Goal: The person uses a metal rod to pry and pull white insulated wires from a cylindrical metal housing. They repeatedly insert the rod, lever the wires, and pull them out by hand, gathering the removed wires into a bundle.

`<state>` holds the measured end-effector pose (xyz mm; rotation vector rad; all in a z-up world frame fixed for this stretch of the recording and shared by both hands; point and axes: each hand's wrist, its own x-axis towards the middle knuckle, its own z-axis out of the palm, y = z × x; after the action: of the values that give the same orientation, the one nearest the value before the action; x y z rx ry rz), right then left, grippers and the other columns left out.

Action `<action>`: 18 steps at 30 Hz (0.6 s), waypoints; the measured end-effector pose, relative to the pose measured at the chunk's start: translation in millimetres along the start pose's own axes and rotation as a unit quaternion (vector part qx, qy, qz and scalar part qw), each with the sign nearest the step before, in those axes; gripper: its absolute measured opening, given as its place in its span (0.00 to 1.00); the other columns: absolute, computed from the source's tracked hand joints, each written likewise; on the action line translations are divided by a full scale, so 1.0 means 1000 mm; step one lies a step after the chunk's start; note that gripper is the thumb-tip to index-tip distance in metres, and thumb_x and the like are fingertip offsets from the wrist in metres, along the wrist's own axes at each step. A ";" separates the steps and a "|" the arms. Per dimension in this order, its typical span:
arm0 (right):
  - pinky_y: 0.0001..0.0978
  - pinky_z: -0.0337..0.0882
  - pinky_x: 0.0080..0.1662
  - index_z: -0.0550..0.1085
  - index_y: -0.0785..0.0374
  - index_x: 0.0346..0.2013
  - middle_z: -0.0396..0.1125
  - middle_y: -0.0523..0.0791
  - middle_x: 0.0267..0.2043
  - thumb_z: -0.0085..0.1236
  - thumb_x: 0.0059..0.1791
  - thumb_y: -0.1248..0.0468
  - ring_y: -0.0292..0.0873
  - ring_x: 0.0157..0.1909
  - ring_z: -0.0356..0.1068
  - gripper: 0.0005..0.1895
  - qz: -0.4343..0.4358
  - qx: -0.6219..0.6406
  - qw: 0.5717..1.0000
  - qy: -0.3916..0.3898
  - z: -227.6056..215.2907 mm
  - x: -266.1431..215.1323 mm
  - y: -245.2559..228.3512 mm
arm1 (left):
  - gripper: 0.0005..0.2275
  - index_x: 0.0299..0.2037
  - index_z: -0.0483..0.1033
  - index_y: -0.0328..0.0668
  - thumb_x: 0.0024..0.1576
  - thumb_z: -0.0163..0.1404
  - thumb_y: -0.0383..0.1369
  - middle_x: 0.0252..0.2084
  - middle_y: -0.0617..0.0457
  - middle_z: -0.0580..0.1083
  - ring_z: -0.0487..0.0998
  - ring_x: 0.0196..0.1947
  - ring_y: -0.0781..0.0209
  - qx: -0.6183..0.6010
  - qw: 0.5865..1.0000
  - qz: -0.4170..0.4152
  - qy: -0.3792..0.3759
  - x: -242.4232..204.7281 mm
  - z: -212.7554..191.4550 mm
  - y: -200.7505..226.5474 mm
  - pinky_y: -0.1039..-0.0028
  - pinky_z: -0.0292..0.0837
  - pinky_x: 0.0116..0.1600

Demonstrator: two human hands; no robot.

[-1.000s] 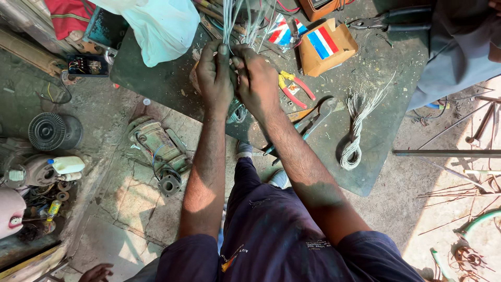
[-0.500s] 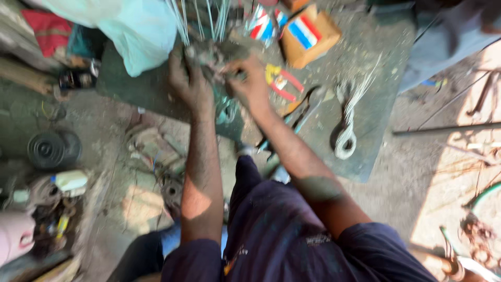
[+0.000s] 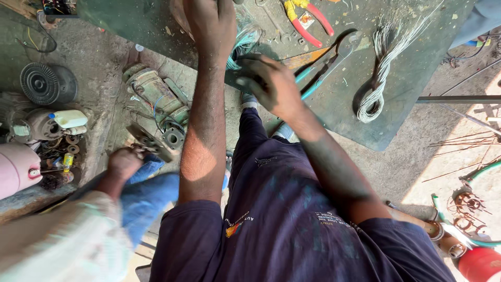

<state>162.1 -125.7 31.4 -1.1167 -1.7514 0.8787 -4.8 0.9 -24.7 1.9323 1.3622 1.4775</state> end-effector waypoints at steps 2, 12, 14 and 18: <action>0.42 0.75 0.46 0.77 0.70 0.46 0.73 0.54 0.49 0.66 0.50 0.67 0.55 0.47 0.75 0.12 -0.013 -0.025 1.000 0.005 0.008 0.004 0.003 | 0.13 0.34 0.65 0.31 0.71 0.48 0.30 0.30 0.48 0.66 0.69 0.30 0.55 0.019 0.998 0.061 0.023 -0.001 0.000 0.002 0.62 0.63 0.38; 0.43 0.72 0.45 0.70 0.70 0.44 0.70 0.53 0.39 0.55 0.58 0.68 0.54 0.43 0.73 0.06 0.037 0.027 0.999 -0.028 0.006 0.021 0.029 | 0.10 0.35 0.69 0.32 0.67 0.50 0.29 0.28 0.49 0.69 0.73 0.28 0.53 0.059 0.998 0.018 -0.001 -0.008 -0.003 -0.007 0.59 0.65 0.35; 0.43 0.71 0.45 0.69 0.70 0.46 0.69 0.53 0.39 0.54 0.59 0.66 0.55 0.42 0.73 0.08 0.037 0.011 0.997 -0.061 0.001 0.021 0.028 | 0.10 0.35 0.69 0.32 0.68 0.50 0.30 0.29 0.48 0.70 0.75 0.29 0.52 0.057 0.998 0.005 0.000 -0.008 -0.003 -0.008 0.58 0.66 0.36; 0.45 0.71 0.41 0.71 0.69 0.44 0.68 0.54 0.37 0.52 0.61 0.62 0.56 0.39 0.71 0.11 -0.034 -0.043 0.995 -0.088 0.002 0.019 0.025 | 0.11 0.35 0.69 0.32 0.68 0.50 0.32 0.30 0.46 0.70 0.75 0.33 0.46 0.101 0.995 0.008 0.002 -0.008 -0.002 -0.008 0.55 0.65 0.39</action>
<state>164.0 -99.6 14.5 -1.0546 -1.9772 0.8893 -10.7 -2.5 -33.9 2.0668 1.5538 1.3981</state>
